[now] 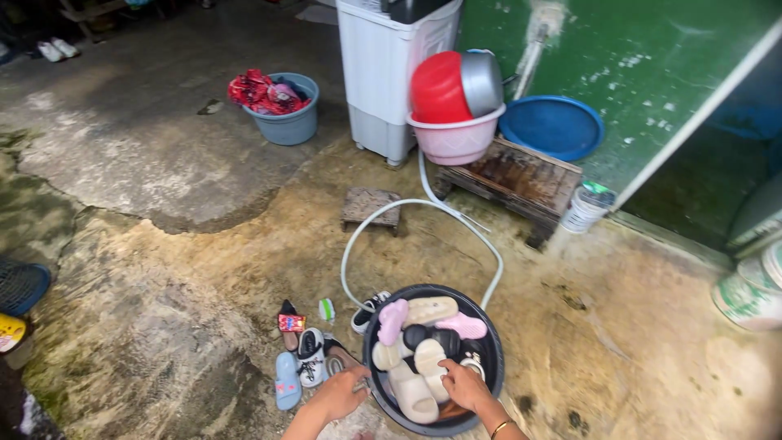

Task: Washing multiple pairs of shoes and sandals in a basin and on the floor using a brush, soap, and a hose.

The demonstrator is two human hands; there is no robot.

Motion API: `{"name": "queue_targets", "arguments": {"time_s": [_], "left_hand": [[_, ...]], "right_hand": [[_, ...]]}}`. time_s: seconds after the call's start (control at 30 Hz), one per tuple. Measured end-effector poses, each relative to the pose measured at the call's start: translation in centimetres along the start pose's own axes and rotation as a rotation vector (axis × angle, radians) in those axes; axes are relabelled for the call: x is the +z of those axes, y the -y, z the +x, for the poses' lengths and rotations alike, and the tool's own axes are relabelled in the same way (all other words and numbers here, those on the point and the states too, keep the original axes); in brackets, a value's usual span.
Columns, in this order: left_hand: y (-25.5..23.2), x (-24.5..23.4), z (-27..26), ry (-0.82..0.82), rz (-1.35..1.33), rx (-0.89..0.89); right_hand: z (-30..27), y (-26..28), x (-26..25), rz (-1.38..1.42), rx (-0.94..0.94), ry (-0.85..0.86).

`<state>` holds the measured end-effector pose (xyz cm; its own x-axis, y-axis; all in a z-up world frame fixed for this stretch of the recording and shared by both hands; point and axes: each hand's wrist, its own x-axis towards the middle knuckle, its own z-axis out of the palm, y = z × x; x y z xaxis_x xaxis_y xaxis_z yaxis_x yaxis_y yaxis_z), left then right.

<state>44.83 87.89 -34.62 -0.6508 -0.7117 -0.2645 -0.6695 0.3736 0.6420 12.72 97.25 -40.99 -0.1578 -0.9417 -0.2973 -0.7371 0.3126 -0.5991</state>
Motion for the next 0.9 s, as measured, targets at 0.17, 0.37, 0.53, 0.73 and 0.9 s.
{"name": "queue_targets", "arguments": {"time_s": [0.17,0.37,0.53,0.73,0.9], "left_hand": [[5.8,-5.0,0.8,-0.064,-0.121,-0.003],[11.9,-14.3,2.1,-0.192,-0.091,-0.202],[16.4,-18.9,2.7,-0.263,-0.143,-0.243],[23.2,-26.4,4.6,-0.233,-0.165,-0.276],[28.8,-35.1,5.6,-0.260,-0.159,-0.252]], "right_hand": [[9.1,3.5,2.0,0.041,-0.134,0.008],[21.8,13.0,3.1,-0.022,-0.233,0.040],[27.2,21.8,3.0,0.069,-0.322,0.113],[35.5,29.1,6.8,0.106,-0.377,0.111],[40.5,37.1,9.1,0.166,-0.395,0.074]]}}
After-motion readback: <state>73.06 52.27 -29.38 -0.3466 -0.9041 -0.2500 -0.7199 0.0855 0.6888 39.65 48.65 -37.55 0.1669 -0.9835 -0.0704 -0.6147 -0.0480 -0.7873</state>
